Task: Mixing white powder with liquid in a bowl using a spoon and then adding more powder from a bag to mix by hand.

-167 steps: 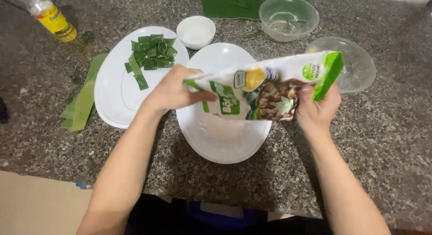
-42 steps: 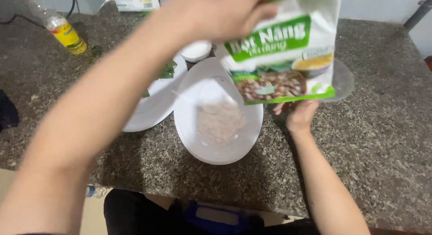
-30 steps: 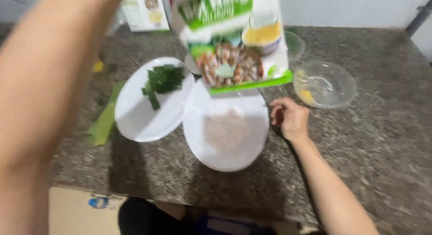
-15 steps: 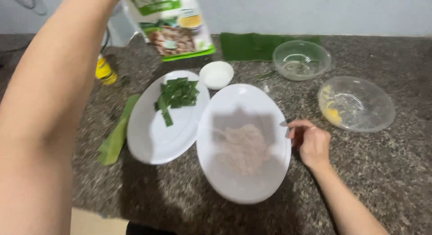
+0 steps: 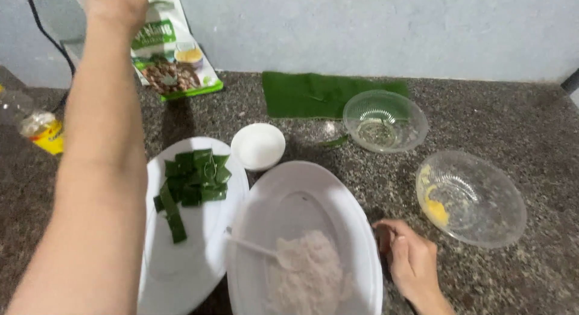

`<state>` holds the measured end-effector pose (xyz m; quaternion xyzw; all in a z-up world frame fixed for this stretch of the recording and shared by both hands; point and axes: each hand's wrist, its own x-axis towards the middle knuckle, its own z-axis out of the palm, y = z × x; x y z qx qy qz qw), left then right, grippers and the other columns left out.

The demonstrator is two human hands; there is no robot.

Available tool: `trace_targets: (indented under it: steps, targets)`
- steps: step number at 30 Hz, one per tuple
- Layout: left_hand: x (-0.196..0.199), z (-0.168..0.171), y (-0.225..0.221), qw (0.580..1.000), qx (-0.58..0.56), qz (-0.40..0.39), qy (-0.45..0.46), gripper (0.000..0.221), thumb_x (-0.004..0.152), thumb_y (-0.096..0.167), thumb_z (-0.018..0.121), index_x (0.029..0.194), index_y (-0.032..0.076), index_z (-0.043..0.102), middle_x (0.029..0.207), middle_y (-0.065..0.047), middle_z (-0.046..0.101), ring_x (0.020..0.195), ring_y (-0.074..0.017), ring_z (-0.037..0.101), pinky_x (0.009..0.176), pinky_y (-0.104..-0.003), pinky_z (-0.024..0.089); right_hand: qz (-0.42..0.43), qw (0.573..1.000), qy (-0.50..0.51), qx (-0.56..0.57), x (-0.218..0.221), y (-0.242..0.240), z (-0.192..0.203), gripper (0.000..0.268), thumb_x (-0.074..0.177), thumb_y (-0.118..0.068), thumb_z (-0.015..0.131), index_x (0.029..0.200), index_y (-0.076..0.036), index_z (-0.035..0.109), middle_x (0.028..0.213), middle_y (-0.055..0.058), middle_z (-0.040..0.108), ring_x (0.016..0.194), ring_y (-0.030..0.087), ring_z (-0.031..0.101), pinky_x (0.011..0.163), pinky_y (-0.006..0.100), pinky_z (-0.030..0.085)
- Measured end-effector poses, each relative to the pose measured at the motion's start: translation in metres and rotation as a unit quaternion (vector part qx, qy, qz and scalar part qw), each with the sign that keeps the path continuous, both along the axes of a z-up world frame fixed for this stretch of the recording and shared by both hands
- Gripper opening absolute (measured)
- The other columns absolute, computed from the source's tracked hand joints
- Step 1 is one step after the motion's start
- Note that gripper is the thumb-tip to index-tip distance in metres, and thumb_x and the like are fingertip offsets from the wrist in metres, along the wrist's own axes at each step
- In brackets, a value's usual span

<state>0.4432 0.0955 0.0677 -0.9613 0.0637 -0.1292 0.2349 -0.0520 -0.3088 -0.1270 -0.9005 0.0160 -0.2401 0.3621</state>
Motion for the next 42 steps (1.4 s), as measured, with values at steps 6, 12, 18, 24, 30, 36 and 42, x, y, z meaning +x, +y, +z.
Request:
trace_targets:
  steps: [6, 12, 18, 24, 30, 36, 42]
  targets:
    - [-0.014, -0.017, -0.017, 0.999, 0.001, 0.04, -0.033, 0.03, 0.092, 0.005, 0.045, 0.097, 0.007, 0.074, 0.093, -0.012, 0.073, 0.082, -0.0306, 0.072, 0.061, -0.039, 0.057, -0.05, 0.995, 0.082, 0.038, -0.001, 0.003, 0.007, 0.056, 0.087, -0.047, 0.025, 0.093, -0.015, 0.071, 0.066, 0.0, 0.073, 0.053, 0.012, 0.063, 0.047, 0.027, 0.045]
    - [-0.078, 0.002, -0.042, 0.988, -0.136, 0.045, 0.061, 0.058, 0.087, 0.004, 0.055, 0.139, 0.0, 0.03, 0.125, -0.024, 0.05, 0.102, -0.0393, 0.058, 0.078, -0.05, 0.055, -0.052, 0.991, 0.113, 0.04, 0.004, 0.005, 0.009, 0.049, 0.087, -0.042, 0.03, 0.087, -0.015, 0.071, 0.058, 0.0, 0.07, 0.044, 0.011, 0.061, 0.04, 0.026, 0.042]
    - [-0.175, 0.038, -0.056, 0.993, -0.091, -0.028, 0.066, 0.045, 0.088, 0.028, 0.059, 0.127, 0.008, 0.048, 0.128, -0.017, 0.05, 0.112, -0.0356, 0.051, 0.088, -0.049, 0.05, -0.07, 0.984, 0.156, 0.044, 0.006, 0.008, 0.018, 0.036, 0.087, -0.034, 0.04, 0.085, -0.018, 0.071, 0.071, -0.001, 0.074, 0.061, 0.013, 0.066, 0.064, 0.026, 0.046]
    - [-0.332, 0.046, -0.071, 0.933, -0.263, -0.084, 0.232, 0.047, 0.088, 0.028, 0.055, 0.132, 0.017, 0.042, 0.142, -0.008, 0.037, 0.131, -0.0275, 0.036, 0.109, -0.045, 0.032, -0.063, 0.983, 0.168, 0.029, 0.012, 0.013, 0.023, 0.043, 0.085, -0.045, 0.041, 0.077, -0.014, 0.07, 0.057, -0.001, 0.066, 0.048, 0.01, 0.058, 0.048, 0.022, 0.044]
    - [-0.377, -0.054, -0.054, 0.792, -0.366, -0.426, 0.238, 0.029, 0.082, 0.024, 0.063, 0.108, 0.013, 0.062, 0.113, -0.004, 0.064, 0.102, -0.0214, 0.06, 0.089, -0.037, 0.043, -0.105, 0.979, 0.171, 0.04, 0.008, 0.028, 0.051, 0.031, 0.078, -0.046, 0.059, 0.074, -0.017, 0.071, 0.058, -0.005, 0.063, 0.056, 0.008, 0.055, 0.063, 0.023, 0.045]
    - [-0.397, -0.099, -0.073, 0.717, -0.442, -0.503, 0.196, 0.027, 0.071, 0.019, 0.077, 0.096, 0.014, 0.068, 0.1, -0.004, 0.069, 0.092, -0.0213, 0.065, 0.087, -0.036, 0.05, -0.101, 0.971, 0.213, 0.045, 0.006, 0.037, 0.063, 0.039, 0.072, -0.052, 0.059, 0.08, -0.016, 0.073, 0.064, -0.002, 0.066, 0.057, 0.01, 0.055, 0.062, 0.026, 0.044]
    - [-0.409, -0.11, -0.085, 0.799, -0.398, -0.291, 0.344, 0.028, 0.08, 0.034, 0.064, 0.105, 0.021, 0.068, 0.124, -0.002, 0.057, 0.12, -0.0202, 0.044, 0.1, -0.036, 0.032, -0.119, 0.96, 0.25, 0.045, 0.008, 0.037, 0.068, 0.036, 0.075, -0.049, 0.061, 0.081, -0.017, 0.078, 0.056, 0.0, 0.061, 0.053, 0.012, 0.049, 0.061, 0.026, 0.041]
